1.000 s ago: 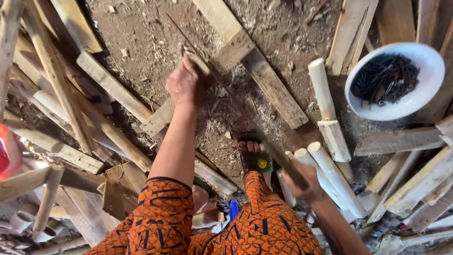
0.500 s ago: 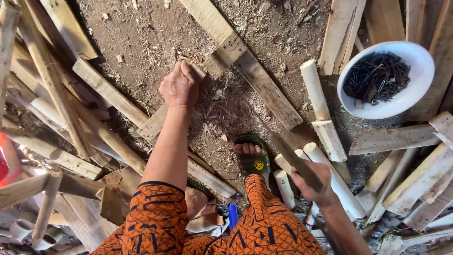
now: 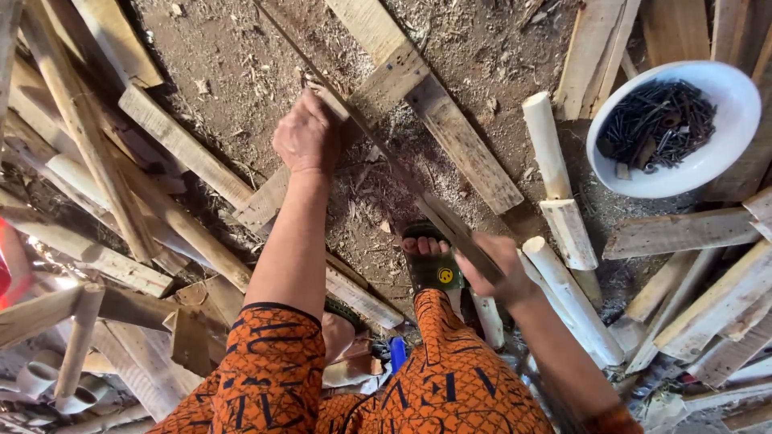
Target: The person uses a knife to shave and shape a small piece of wood held against a larger wooden frame. They repeatedly adjust the wood and the knife to remove thin shavings. The person also picks up and places down other pieces of wood and a saw during the process.
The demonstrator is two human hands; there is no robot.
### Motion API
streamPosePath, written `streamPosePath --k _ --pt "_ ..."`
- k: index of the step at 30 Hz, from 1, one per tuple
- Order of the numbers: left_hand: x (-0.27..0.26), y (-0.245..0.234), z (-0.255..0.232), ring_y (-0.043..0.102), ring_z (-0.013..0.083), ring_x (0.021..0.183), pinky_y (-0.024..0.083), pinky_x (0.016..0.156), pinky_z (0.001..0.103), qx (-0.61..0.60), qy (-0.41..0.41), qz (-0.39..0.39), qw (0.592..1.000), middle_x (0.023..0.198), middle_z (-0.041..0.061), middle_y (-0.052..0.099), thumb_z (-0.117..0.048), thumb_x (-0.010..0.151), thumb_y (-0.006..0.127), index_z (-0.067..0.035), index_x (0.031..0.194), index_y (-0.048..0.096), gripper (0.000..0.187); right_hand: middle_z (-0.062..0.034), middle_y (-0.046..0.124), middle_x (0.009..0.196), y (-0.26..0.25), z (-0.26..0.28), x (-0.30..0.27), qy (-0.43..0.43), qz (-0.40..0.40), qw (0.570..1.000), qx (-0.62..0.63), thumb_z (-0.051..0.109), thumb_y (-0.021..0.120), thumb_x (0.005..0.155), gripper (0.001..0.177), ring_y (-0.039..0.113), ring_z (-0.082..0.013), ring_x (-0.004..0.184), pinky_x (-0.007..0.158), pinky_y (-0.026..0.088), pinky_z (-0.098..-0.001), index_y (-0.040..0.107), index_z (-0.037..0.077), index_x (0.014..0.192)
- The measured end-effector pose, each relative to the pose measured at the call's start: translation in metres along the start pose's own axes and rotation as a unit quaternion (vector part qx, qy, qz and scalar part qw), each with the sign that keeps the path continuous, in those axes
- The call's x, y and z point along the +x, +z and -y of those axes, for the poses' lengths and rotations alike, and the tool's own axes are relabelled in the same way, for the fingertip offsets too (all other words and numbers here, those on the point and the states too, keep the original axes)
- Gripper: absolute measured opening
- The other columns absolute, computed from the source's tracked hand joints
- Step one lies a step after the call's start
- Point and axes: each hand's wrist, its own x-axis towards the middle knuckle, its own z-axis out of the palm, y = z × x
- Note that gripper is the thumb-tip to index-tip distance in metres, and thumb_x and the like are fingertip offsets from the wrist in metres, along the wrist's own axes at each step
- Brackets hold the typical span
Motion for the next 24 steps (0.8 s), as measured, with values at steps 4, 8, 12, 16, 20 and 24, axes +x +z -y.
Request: streamPosePath --k 4,8,12,16,20,24 --pt "-0.005 -0.007 -0.010 0.067 0.0384 0.079 0.051 0.074 0.047 -0.037 -0.029 -0.011 0.999 0.073 0.018 0.067 -0.048 0.095 0.016 -0.018 0.077 0.060 0.057 -0.0090 0.056 0.050 0.002 0.020 0.003 -0.016 -0.024 0.999 -0.013 0.018 0.062 0.079 0.018 0.053 -0.0287 0.041 0.042 0.042 -0.0310 0.059 0.010 0.063" --pt "-0.004 -0.007 -0.011 0.067 0.0395 0.077 0.051 0.075 0.050 0.021 0.003 0.002 1.000 0.073 0.018 0.066 -0.049 0.093 0.018 -0.018 0.076 0.056 0.052 -0.0076 0.056 0.047 -0.026 0.038 -0.040 0.052 -0.004 0.999 0.005 0.016 0.057 0.081 0.015 0.052 -0.0236 0.034 0.038 0.044 -0.0305 0.064 0.013 0.067" --pt "-0.004 -0.002 -0.003 0.064 0.0308 0.053 0.054 0.048 0.036 0.215 0.236 -0.264 0.910 0.060 0.013 0.058 -0.043 0.090 0.052 -0.005 0.101 0.044 0.041 -0.0109 0.054 0.052 -0.013 -0.044 -0.048 -0.032 -0.012 0.996 -0.083 0.024 0.061 0.080 0.020 0.050 -0.0313 0.041 0.041 0.040 -0.0304 0.061 0.011 0.066" --pt "-0.004 -0.017 -0.014 0.068 0.0330 0.082 0.052 0.076 0.046 -0.063 -0.070 -0.042 0.995 0.078 0.012 0.069 -0.054 0.094 0.018 -0.019 0.081 0.065 0.060 -0.0074 0.059 0.052 -0.015 -0.007 -0.039 -0.011 -0.030 0.999 -0.011 0.017 0.066 0.074 0.012 0.055 -0.0289 0.042 0.044 0.046 -0.0305 0.063 0.012 0.064" --pt "-0.005 -0.020 -0.014 0.066 0.0387 0.084 0.050 0.075 0.052 0.012 0.003 0.012 1.000 0.077 0.017 0.067 -0.049 0.094 0.017 -0.017 0.083 0.064 0.058 -0.0041 0.055 0.046 -0.032 -0.006 -0.076 0.036 -0.019 0.999 -0.032 0.021 0.063 0.075 0.019 0.049 -0.0276 0.035 0.038 0.043 -0.0294 0.058 0.012 0.059" --pt "-0.008 -0.002 -0.004 0.068 0.0322 0.077 0.052 0.069 0.045 0.035 0.037 -0.052 0.997 0.069 0.012 0.067 -0.050 0.096 0.015 -0.021 0.073 0.061 0.059 -0.0150 0.055 0.049 -0.008 -0.004 -0.014 0.051 0.029 0.996 -0.063 0.014 0.062 0.073 0.014 0.056 -0.0377 0.046 0.043 0.042 -0.0396 0.057 0.005 0.064"
